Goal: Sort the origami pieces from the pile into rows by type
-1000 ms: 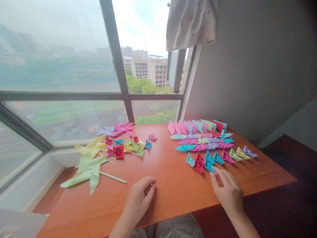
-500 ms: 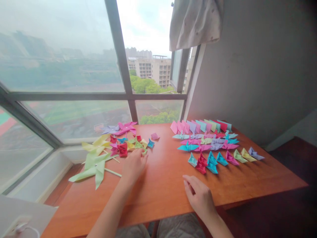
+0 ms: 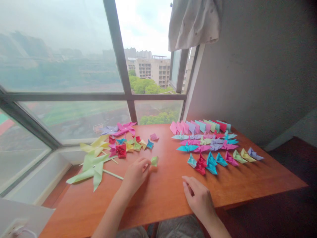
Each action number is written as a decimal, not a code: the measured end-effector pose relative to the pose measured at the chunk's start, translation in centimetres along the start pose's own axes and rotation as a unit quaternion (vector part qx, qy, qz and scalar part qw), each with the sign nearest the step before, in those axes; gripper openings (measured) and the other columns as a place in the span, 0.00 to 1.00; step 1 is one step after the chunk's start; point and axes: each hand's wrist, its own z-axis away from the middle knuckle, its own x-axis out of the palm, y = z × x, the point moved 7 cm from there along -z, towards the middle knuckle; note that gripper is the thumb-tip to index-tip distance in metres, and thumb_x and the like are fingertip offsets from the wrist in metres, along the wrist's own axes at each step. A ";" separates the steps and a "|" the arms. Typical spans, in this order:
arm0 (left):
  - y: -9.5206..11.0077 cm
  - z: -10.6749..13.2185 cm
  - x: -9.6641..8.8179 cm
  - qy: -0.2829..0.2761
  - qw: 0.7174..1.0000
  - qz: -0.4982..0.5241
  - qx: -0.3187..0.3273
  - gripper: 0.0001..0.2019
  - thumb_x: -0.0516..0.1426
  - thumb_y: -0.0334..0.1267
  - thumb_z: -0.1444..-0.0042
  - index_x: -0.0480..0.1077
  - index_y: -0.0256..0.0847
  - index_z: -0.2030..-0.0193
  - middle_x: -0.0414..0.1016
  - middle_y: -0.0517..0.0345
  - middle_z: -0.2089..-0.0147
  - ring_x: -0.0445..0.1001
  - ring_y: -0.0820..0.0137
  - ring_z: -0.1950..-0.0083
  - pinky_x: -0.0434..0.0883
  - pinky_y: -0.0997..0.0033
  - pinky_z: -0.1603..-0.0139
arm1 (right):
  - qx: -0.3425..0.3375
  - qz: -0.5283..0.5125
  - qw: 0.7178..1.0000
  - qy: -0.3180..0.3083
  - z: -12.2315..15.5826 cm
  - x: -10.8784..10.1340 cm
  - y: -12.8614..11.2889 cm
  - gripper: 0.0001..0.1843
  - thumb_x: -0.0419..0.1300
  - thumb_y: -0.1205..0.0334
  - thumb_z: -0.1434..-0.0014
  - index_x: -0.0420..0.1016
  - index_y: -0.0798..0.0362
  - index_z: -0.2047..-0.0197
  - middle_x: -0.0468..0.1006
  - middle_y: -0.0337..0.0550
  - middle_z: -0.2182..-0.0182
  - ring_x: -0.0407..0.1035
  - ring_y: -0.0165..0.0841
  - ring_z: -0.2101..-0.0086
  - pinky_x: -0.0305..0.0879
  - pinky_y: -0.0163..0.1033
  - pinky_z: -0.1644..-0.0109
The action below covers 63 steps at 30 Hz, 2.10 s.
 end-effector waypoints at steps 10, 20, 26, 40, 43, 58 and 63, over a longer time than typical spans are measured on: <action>3.8 3.9 3.0 -0.048 0.990 0.125 0.038 0.09 0.53 0.29 0.40 0.74 0.43 0.62 0.77 0.56 0.62 0.75 0.70 0.63 0.68 0.77 0.64 | 0.016 -0.050 0.997 -0.049 0.0 0.3 0.1 0.12 0.51 0.62 0.33 0.73 0.51 0.51 0.74 0.40 0.71 0.69 0.30 0.73 0.66 0.36 0.65; 3.7 5.2 3.8 -0.029 0.988 0.146 0.025 0.07 0.57 0.27 0.44 0.73 0.42 0.62 0.77 0.58 0.67 0.74 0.71 0.68 0.69 0.78 0.69 | 0.018 -0.124 0.989 -0.080 -0.1 0.1 -0.3 0.13 0.53 0.64 0.34 0.71 0.49 0.48 0.76 0.41 0.64 0.67 0.28 0.73 0.66 0.33 0.69; 4.4 4.9 3.1 -0.029 0.987 0.151 0.049 0.08 0.56 0.27 0.44 0.75 0.43 0.63 0.78 0.58 0.67 0.75 0.70 0.66 0.70 0.76 0.66 | -0.023 -0.119 0.988 -0.097 -0.9 -0.1 -2.4 0.17 0.55 0.65 0.35 0.68 0.49 0.44 0.77 0.44 0.59 0.71 0.31 0.67 0.70 0.35 0.61; 1.3 3.6 2.7 0.026 0.984 0.178 -0.009 0.09 0.53 0.33 0.39 0.75 0.41 0.58 0.81 0.55 0.64 0.76 0.70 0.69 0.72 0.74 0.66 | -0.041 0.004 0.997 0.071 -1.1 -8.0 0.6 0.06 0.56 0.68 0.36 0.73 0.51 0.58 0.78 0.42 0.66 0.72 0.30 0.68 0.68 0.33 0.62; 0.9 3.7 2.8 0.026 0.984 0.175 -0.021 0.10 0.53 0.35 0.39 0.75 0.40 0.58 0.82 0.54 0.64 0.77 0.69 0.68 0.72 0.74 0.67 | -0.007 0.106 0.986 0.128 -0.8 -11.7 4.2 0.06 0.57 0.62 0.36 0.75 0.52 0.59 0.79 0.43 0.65 0.71 0.29 0.71 0.68 0.34 0.61; 1.3 4.0 2.7 0.015 0.986 0.167 -0.021 0.10 0.53 0.35 0.39 0.75 0.41 0.59 0.82 0.53 0.63 0.78 0.66 0.65 0.73 0.71 0.63 | 0.020 0.298 0.949 0.102 2.2 -12.1 13.2 0.17 0.52 0.53 0.34 0.79 0.51 0.59 0.82 0.44 0.60 0.76 0.33 0.65 0.66 0.33 0.62; 1.5 3.9 2.4 0.016 0.985 0.170 -0.023 0.09 0.53 0.35 0.39 0.75 0.40 0.59 0.81 0.53 0.64 0.78 0.66 0.66 0.73 0.70 0.62 | 0.043 0.299 0.950 0.084 2.1 -11.1 14.4 0.18 0.51 0.52 0.34 0.79 0.50 0.58 0.81 0.45 0.59 0.76 0.33 0.65 0.65 0.34 0.66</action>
